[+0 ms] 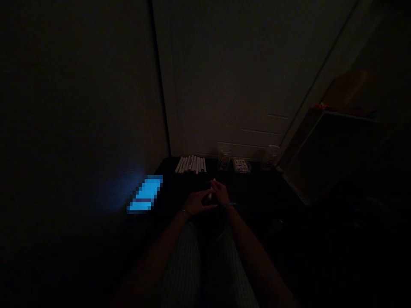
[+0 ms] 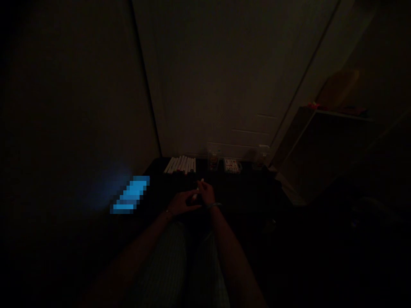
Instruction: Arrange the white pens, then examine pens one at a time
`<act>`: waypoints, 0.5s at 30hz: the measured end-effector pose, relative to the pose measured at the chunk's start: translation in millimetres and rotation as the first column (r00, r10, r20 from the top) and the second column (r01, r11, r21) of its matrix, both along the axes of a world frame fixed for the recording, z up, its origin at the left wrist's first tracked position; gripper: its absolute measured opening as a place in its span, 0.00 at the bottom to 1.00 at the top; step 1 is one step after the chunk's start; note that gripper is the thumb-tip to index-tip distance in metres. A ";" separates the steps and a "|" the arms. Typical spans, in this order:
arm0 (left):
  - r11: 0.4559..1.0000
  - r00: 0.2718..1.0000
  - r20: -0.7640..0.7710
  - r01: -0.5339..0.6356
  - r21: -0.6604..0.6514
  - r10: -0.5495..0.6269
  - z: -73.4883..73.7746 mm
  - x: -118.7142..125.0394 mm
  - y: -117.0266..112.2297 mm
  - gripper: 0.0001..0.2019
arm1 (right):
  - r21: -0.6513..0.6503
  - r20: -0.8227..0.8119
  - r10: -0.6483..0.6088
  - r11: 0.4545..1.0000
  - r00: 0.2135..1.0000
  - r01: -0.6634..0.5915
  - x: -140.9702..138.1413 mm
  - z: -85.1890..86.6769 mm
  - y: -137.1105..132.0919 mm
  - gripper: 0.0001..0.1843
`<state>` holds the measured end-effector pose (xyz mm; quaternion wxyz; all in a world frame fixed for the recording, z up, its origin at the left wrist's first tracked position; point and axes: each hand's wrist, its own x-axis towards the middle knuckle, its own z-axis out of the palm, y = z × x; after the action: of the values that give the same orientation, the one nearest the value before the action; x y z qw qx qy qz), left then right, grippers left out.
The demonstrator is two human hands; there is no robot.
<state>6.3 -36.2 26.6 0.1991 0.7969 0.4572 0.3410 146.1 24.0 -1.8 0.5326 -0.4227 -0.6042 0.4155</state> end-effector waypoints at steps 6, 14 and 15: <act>0.999 0.996 0.082 0.033 -0.023 -0.031 -7.4 0.2 8.3 0.16 | 0.019 0.065 0.026 0.999 0.998 -0.028 3.0 -0.6 0.7 0.26; 0.995 0.970 0.232 -0.055 -0.079 0.072 -9.2 -3.2 11.1 0.17 | 0.130 0.187 0.020 0.990 0.982 -0.045 -0.6 1.1 -8.5 0.19; 0.993 0.961 0.260 -0.071 -0.089 0.092 -8.2 -3.4 10.8 0.17 | 0.154 0.229 0.013 0.987 0.973 -0.049 -1.2 1.0 -10.4 0.19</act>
<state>2.9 -25.4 18.4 0.2752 0.7166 0.4721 0.4335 145.0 13.6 -0.8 0.4853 -0.4143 -0.6989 0.3232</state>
